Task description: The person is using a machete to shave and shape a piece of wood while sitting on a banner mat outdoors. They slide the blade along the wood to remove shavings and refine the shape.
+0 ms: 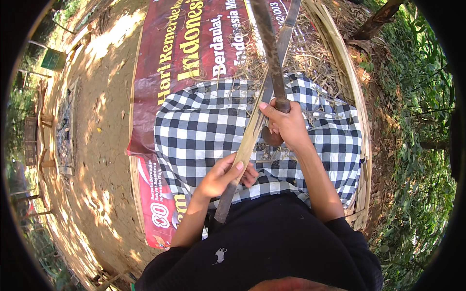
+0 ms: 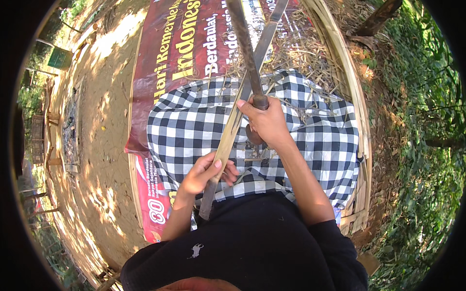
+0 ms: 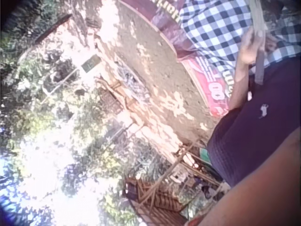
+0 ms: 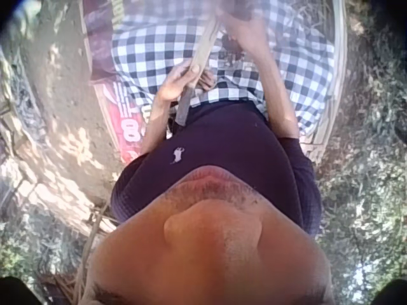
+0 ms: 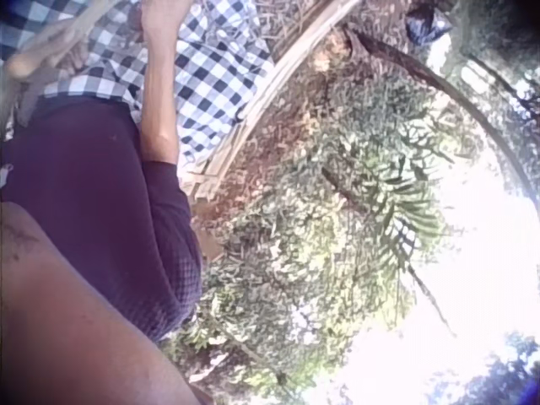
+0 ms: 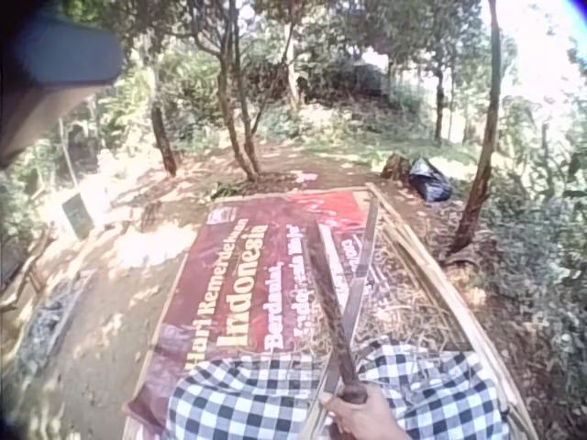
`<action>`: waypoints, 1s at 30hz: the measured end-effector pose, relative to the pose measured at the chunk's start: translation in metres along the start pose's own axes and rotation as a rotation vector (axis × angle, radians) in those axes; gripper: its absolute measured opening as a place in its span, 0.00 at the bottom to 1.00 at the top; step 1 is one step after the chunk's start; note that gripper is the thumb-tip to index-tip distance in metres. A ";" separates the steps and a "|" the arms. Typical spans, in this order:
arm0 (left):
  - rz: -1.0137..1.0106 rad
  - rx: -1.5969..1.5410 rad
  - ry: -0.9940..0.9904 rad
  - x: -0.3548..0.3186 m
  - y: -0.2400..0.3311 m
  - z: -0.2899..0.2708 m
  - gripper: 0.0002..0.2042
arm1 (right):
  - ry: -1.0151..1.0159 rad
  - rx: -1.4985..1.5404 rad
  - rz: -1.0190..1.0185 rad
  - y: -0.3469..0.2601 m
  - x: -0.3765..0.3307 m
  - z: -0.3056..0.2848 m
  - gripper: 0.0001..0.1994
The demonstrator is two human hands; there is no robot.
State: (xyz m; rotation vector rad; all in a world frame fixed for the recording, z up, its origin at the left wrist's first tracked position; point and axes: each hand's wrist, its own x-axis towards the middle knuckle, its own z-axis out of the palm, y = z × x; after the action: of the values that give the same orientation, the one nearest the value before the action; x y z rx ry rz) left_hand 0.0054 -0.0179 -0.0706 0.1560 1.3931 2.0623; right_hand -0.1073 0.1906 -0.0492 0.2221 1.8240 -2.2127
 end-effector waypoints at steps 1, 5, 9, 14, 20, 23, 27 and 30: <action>0.013 -0.079 -0.070 0.002 0.002 -0.004 0.21 | -0.001 -0.003 -0.011 0.001 -0.002 -0.001 0.16; -0.088 -0.442 -0.186 0.026 0.024 0.003 0.26 | 0.012 -0.064 -0.020 0.005 -0.003 -0.006 0.13; -0.211 -0.490 -0.203 0.039 0.028 0.014 0.26 | 0.032 -0.180 -0.016 0.009 -0.007 -0.010 0.14; -0.179 -0.461 -0.087 0.041 0.036 0.019 0.23 | 0.092 -0.387 -0.037 0.011 -0.009 -0.027 0.20; -0.121 -0.133 0.082 0.043 0.050 0.022 0.20 | 0.092 -0.763 -0.236 -0.004 -0.036 -0.061 0.12; -0.117 -0.084 0.106 0.045 0.055 0.014 0.17 | 0.049 -0.863 -0.217 -0.012 -0.047 -0.065 0.11; -0.059 0.031 0.238 0.057 0.048 0.025 0.13 | 0.065 -1.166 -0.543 0.012 -0.050 -0.070 0.12; -0.039 0.103 0.331 0.058 0.042 0.036 0.14 | -0.003 -1.269 -0.660 0.016 -0.048 -0.071 0.14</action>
State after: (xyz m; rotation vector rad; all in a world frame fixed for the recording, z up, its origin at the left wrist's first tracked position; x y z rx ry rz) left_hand -0.0437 0.0331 -0.0329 -0.1770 1.6849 2.0505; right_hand -0.0602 0.2623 -0.0650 -0.6992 3.1298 -0.8317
